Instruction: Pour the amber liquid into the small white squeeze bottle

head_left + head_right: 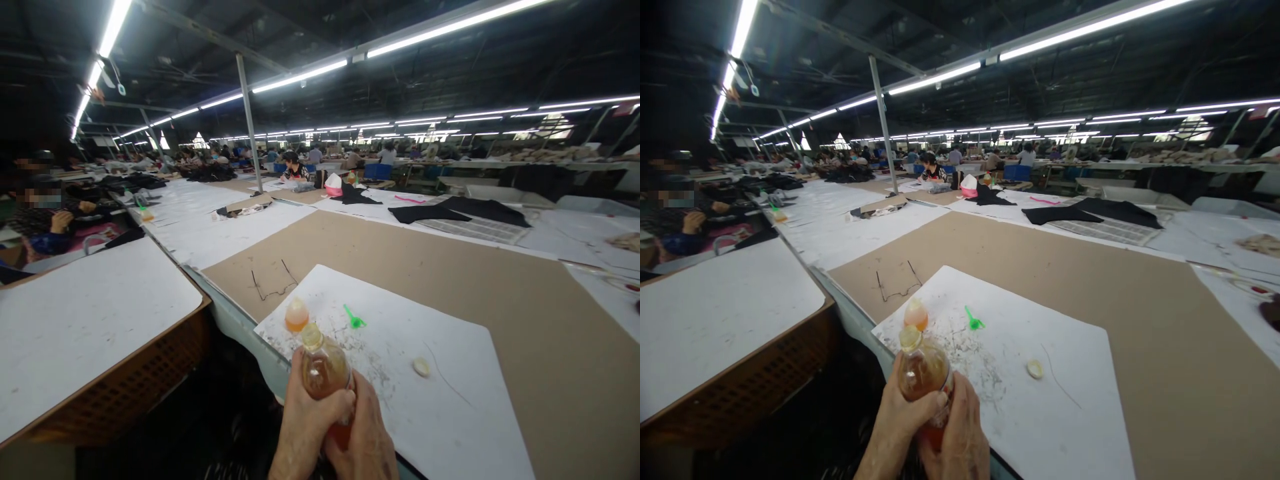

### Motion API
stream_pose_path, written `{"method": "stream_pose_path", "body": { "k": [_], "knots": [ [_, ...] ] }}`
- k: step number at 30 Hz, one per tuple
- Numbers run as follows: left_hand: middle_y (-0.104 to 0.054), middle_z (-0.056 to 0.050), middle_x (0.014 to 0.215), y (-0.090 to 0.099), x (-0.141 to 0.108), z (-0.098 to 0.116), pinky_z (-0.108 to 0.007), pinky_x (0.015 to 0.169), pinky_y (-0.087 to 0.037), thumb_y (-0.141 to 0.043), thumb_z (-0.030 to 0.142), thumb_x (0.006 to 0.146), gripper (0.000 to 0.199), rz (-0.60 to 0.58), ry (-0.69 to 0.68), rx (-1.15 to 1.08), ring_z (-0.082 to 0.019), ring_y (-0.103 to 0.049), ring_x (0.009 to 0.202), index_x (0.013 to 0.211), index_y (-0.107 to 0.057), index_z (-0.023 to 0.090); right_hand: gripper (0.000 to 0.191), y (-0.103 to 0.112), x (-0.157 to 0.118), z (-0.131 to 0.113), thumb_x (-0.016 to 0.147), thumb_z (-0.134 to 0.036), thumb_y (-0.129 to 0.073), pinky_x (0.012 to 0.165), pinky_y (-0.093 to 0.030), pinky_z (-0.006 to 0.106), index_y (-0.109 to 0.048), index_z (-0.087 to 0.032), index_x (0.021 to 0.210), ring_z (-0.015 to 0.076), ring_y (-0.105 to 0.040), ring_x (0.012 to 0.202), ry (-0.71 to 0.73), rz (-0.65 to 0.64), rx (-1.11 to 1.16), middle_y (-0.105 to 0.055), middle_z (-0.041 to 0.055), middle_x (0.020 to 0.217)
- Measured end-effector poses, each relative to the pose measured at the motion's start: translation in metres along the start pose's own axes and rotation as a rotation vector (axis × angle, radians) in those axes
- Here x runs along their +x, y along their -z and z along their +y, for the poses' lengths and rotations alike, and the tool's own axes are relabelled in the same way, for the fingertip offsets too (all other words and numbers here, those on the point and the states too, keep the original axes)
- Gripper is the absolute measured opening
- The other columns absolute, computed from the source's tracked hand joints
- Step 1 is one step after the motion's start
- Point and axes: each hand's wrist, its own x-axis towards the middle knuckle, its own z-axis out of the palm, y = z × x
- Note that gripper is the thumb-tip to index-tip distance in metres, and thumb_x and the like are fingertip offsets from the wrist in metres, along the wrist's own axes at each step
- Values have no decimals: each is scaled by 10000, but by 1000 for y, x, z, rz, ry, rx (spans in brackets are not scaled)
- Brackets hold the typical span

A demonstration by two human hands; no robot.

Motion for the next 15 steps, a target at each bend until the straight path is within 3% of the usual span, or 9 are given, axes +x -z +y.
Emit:
{"method": "stream_pose_path", "body": {
  "k": [4, 10, 12, 15],
  "knots": [
    [-552, -21, 833, 21, 3, 2, -241, 654, -432, -722, 255, 556, 566, -201, -28, -106, -124, -498, 721, 1007, -399, 145, 770, 11, -1, -1, 643, -234, -574, 970, -433, 375, -274, -186, 1351, 279, -433, 1211, -12, -99, 97, -425, 114, 1316],
    [-537, -48, 917, 40, 0, 2, -255, 700, -413, -768, 263, 565, 618, -466, -43, -249, -146, -498, 799, 1072, -434, 142, 875, 30, 17, -8, 559, -207, -607, 941, -449, 388, -263, -178, 1364, 276, -520, 1124, -146, -536, 504, -503, 123, 1257],
    [-539, -59, 957, 42, 0, -1, -261, 734, -423, -770, 252, 548, 661, -452, -25, -235, -158, -503, 837, 1097, -419, 142, 862, 27, 18, -10, 562, -197, -575, 941, -447, 379, -247, -163, 1359, 262, -533, 1104, -146, -524, 522, -510, 127, 1245],
    [-523, -99, 1144, 41, 0, -7, -284, 861, -431, -757, 228, 526, 839, -320, 6, -232, -197, -517, 989, 1223, -293, 166, 820, 15, 10, -7, 607, -252, -578, 989, -409, 405, -242, -139, 1347, 278, -489, 1161, -156, -372, 394, -476, 153, 1280]
  ]
}}
